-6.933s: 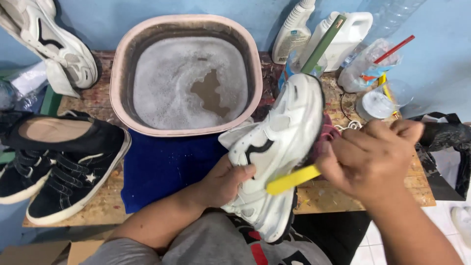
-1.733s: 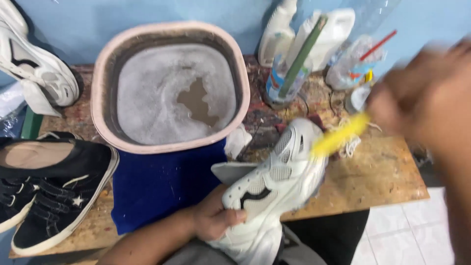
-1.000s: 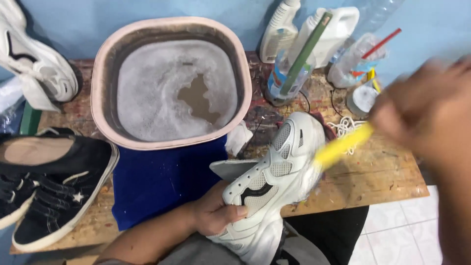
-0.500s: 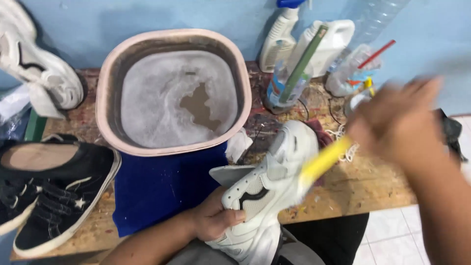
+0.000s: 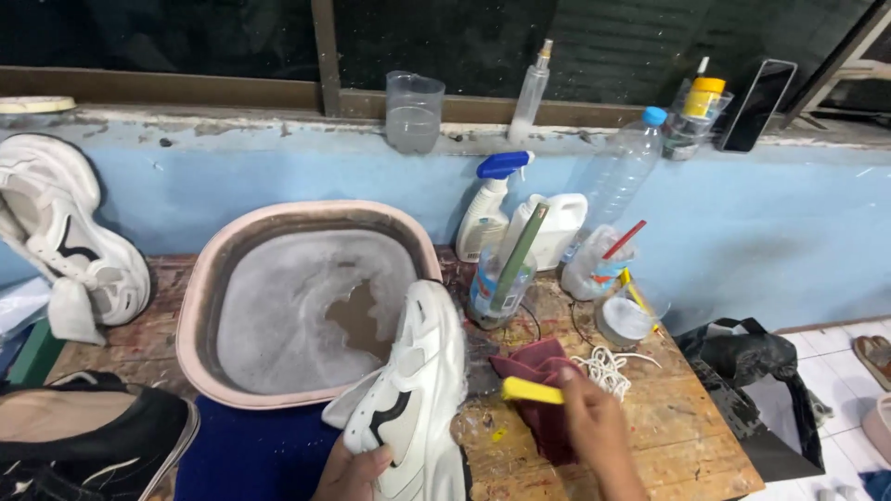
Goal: The person scrubs a white sneaker with a yellow brush and wipes it with a cloth. They repeatedly dip the brush into soapy water, scrub the shoe's upper and sole, and wipe away suds. The person also removes the insole and cleans it separately.
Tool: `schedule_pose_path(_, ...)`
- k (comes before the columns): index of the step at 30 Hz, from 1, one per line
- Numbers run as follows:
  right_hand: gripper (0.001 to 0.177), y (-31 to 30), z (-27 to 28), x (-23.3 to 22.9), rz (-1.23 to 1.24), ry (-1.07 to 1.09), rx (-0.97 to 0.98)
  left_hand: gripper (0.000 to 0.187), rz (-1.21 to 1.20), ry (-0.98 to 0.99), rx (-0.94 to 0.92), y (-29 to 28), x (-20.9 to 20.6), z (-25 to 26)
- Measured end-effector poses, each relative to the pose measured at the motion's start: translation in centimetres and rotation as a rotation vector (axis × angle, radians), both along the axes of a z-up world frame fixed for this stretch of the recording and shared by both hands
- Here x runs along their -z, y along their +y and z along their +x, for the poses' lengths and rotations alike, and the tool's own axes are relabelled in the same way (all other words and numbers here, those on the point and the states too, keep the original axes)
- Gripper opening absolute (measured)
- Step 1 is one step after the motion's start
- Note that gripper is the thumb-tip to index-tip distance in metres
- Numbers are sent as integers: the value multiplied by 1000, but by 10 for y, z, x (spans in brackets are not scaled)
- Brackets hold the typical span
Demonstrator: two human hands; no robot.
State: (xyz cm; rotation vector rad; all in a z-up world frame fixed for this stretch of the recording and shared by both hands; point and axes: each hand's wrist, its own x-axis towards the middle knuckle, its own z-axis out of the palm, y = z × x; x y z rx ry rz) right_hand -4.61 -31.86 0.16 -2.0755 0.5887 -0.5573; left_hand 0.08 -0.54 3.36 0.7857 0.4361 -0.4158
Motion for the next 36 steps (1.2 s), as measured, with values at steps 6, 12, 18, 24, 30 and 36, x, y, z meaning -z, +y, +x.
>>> schedule_pose_path(6, 52, -4, 9, 50, 42, 24, -13, 73, -159, -393, 68, 7, 67, 9)
schedule_pose_path(12, 50, -4, 7, 65, 19, 86, 14, 78, -206, -599, 210, 8, 66, 12)
schedule_pose_path(18, 51, 0, 8, 61, -115, 97, -30, 74, -204, -569, 109, 4, 90, 10)
schedule_pose_path(24, 51, 2, 8, 57, -124, 124, -36, 74, -176, -310, -16, 0, 77, 3)
schedule_pose_path(30, 51, 4, 8, 56, -174, 59, -80, 74, -138, -153, -104, -6, 55, -1)
schedule_pose_path(36, 51, 5, 8, 54, -170, 77, -74, 64, 76, -12, -191, -11, 30, -7)
